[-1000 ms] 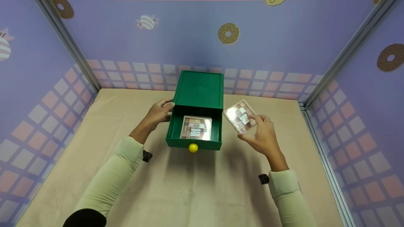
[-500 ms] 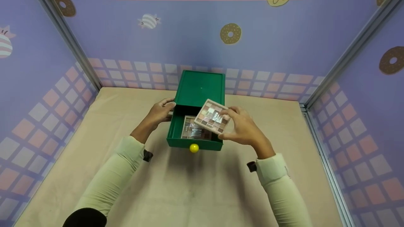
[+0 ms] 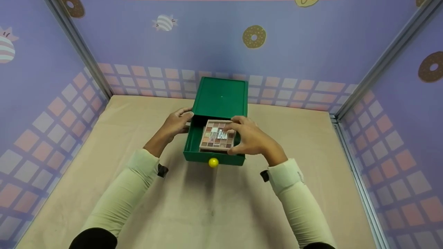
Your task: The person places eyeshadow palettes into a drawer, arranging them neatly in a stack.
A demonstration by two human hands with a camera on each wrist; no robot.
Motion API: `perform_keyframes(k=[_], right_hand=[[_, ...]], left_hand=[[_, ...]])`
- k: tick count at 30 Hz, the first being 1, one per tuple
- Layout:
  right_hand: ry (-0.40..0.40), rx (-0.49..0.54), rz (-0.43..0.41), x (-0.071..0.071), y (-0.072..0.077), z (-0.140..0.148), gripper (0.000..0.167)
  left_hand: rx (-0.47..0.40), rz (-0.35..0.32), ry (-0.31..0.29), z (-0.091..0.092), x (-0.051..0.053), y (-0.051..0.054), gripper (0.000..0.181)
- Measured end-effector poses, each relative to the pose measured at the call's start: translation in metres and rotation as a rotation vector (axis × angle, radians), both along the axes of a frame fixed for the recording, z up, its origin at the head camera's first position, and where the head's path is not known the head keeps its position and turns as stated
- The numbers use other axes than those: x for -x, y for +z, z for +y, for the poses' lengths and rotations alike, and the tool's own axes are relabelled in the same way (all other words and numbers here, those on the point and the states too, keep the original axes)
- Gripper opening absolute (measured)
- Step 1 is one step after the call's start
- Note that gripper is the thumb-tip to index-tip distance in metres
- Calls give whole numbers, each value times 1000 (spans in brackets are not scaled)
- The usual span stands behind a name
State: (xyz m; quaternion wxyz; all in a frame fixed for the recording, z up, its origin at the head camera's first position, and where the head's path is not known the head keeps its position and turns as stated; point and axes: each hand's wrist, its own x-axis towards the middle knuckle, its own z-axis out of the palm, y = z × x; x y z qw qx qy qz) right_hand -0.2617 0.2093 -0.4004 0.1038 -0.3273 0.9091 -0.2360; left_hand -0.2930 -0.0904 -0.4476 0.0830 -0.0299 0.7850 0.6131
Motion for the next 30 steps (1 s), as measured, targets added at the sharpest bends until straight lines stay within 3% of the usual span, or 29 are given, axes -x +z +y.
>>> perform_keyframes(k=[8,18,21,26,30], right_hand=[[28,-56,3,3,-1,-12,70],[28,16,-1,-2,0,-9,75],[-50,105,56,-7,3,-12,72],[-256,287,174,-24,3,-20,64],[-362,345,267,-42,-3,-27,59]], left_hand=[[11,-9,-3,1,-1,0,49],[-17,-5,-4,0,0,0,48],[-33,-6,-4,-1,0,-1,48],[-22,-12,-3,0,1,-1,48],[-22,-12,0,0,2,-1,48]])
